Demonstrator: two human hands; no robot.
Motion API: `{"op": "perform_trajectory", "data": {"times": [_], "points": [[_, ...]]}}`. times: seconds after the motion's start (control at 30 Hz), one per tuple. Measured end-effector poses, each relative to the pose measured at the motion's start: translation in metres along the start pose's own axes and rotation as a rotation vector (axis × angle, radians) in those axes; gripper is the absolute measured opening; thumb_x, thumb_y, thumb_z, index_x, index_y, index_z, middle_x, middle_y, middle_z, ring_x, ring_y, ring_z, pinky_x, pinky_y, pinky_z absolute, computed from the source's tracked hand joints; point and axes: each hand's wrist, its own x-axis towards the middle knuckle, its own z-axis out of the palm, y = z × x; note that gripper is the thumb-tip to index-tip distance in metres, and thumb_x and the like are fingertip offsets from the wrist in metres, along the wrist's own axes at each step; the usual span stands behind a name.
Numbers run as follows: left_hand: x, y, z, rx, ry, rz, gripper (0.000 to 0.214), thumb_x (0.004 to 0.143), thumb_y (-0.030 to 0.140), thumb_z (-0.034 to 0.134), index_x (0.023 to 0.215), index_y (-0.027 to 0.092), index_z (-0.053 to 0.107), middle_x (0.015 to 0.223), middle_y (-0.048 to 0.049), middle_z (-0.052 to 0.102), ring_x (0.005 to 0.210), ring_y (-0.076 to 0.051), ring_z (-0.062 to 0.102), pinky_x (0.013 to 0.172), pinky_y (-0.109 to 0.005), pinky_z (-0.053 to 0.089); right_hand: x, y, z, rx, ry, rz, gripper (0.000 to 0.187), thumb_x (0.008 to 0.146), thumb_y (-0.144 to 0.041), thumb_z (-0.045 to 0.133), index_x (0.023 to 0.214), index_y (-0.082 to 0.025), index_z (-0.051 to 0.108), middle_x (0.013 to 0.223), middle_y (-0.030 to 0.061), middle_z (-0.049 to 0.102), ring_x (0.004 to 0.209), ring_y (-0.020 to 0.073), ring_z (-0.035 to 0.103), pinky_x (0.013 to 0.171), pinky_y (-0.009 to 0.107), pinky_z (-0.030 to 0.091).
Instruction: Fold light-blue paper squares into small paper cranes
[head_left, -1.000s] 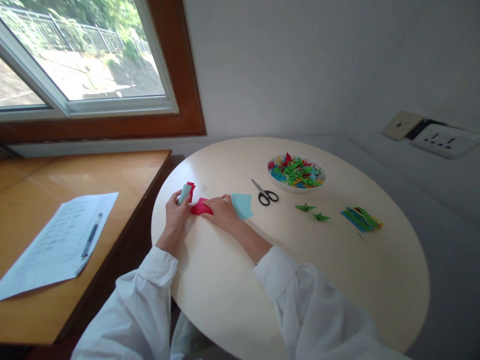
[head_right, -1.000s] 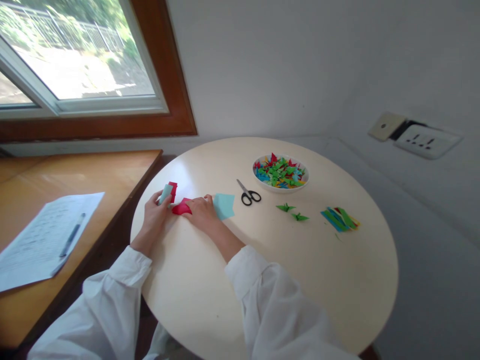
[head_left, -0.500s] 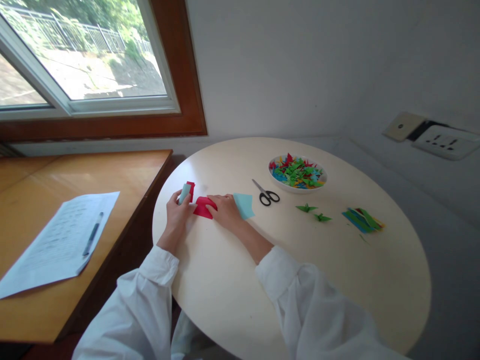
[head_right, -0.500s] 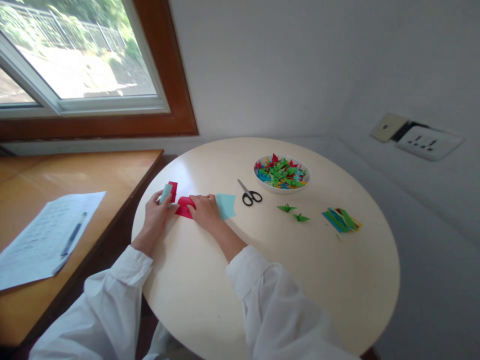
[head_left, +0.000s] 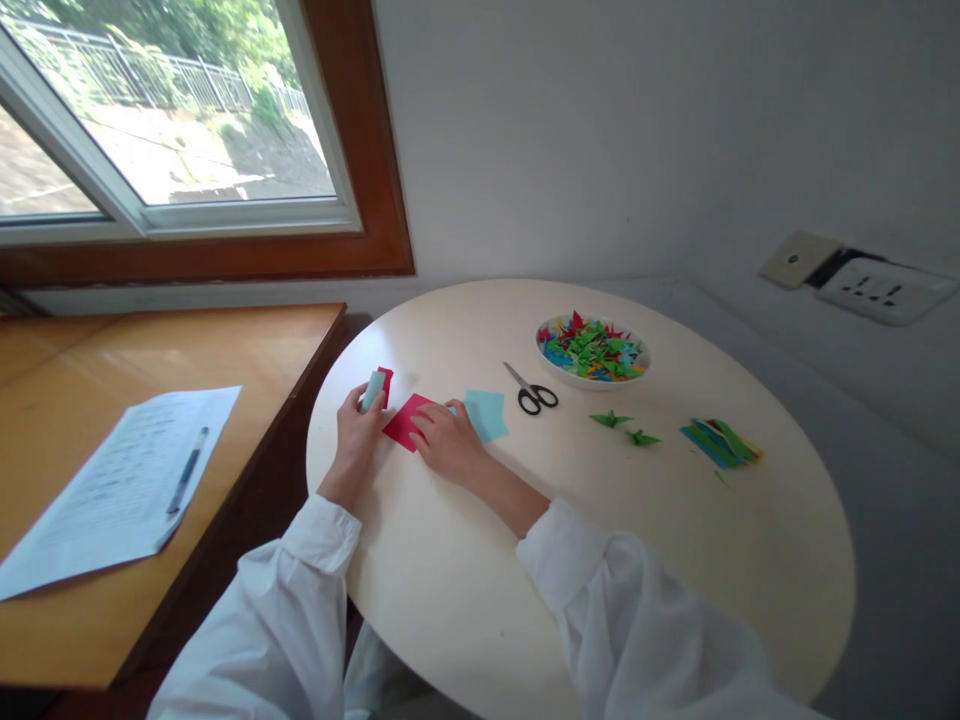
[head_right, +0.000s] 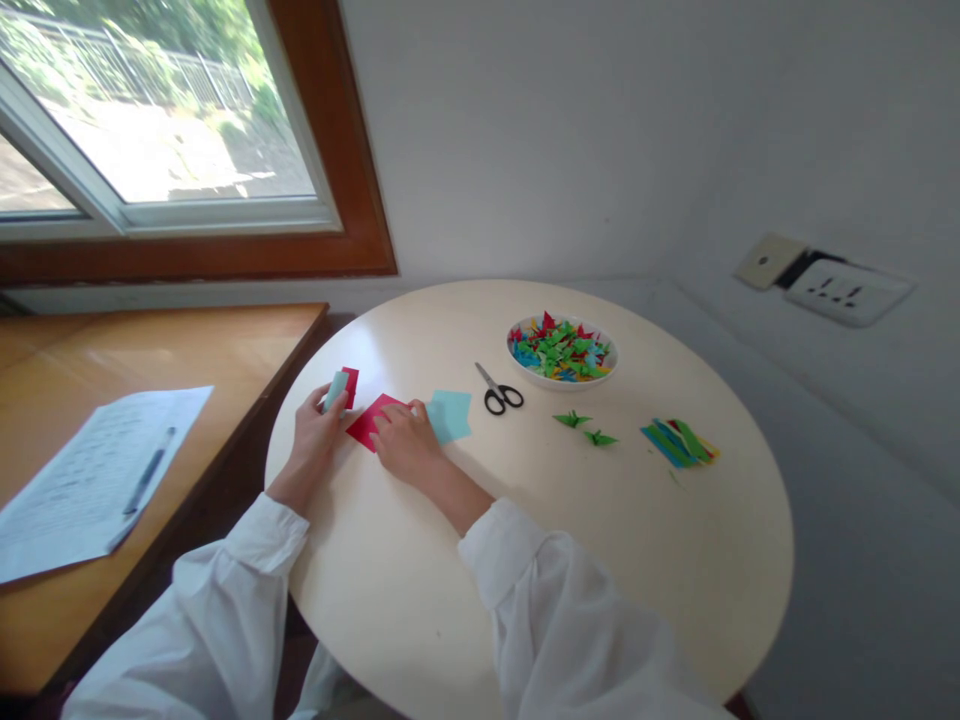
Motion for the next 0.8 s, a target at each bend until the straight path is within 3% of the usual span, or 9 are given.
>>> {"op": "perform_trajectory", "data": {"times": [0.27, 0.37, 0.5, 0.67, 0.8], "points": [[0.0001, -0.0003, 0.0004, 0.059, -0.023, 0.059, 0.035, 0.069, 0.034, 0.06, 0.098, 0.014, 0.062, 0.085, -0.0057, 0.065, 0.073, -0.016, 0.057, 0.068, -0.028, 0.044, -0.0054, -0.0048, 0.0007, -0.087, 0.015, -0.017, 0.03, 0.093, -0.025, 0.035, 0.11, -0.014, 0.056, 0.12, 0.0137, 0.057, 0.12, 0.0221, 0.043, 0.1, 0.043, 0.026], [0.0007, -0.001, 0.0008, 0.075, -0.022, 0.048, 0.035, 0.071, 0.035, 0.058, 0.098, 0.013, 0.061, 0.08, -0.0056, 0.064, 0.068, -0.016, 0.056, 0.063, -0.027, 0.044, -0.0068, -0.0069, -0.0006, -0.076, -0.027, -0.024, 0.03, 0.092, -0.027, 0.035, 0.107, -0.015, 0.058, 0.117, 0.0128, 0.059, 0.115, 0.0218, 0.048, 0.101, 0.043, 0.025], [0.0012, -0.0018, 0.0025, 0.104, -0.021, 0.06, 0.033, 0.073, 0.033, 0.056, 0.099, 0.013, 0.06, 0.085, -0.0064, 0.064, 0.073, -0.016, 0.057, 0.066, -0.027, 0.044, -0.0093, -0.0066, 0.0024, -0.072, -0.067, 0.029, 0.035, 0.091, -0.031, 0.039, 0.119, -0.014, 0.052, 0.124, 0.0148, 0.055, 0.117, 0.0235, 0.046, 0.102, 0.045, 0.025], [0.0022, -0.0041, 0.0041, 0.158, -0.035, 0.091, 0.033, 0.075, 0.033, 0.054, 0.102, 0.014, 0.059, 0.089, -0.0073, 0.065, 0.076, -0.018, 0.058, 0.07, -0.029, 0.044, -0.0093, -0.0039, 0.0057, -0.086, -0.096, 0.035, 0.037, 0.092, -0.032, 0.036, 0.125, -0.022, 0.048, 0.129, 0.0135, 0.051, 0.122, 0.0236, 0.042, 0.103, 0.049, 0.023], [0.0027, -0.0069, 0.0062, 0.232, -0.047, 0.13, 0.034, 0.076, 0.032, 0.053, 0.105, 0.015, 0.058, 0.094, -0.0087, 0.065, 0.081, -0.02, 0.059, 0.072, -0.031, 0.045, -0.0085, -0.0047, 0.0041, -0.081, -0.078, 0.041, 0.037, 0.092, -0.034, 0.036, 0.124, -0.023, 0.048, 0.131, 0.0135, 0.049, 0.124, 0.023, 0.041, 0.103, 0.048, 0.023]]}}
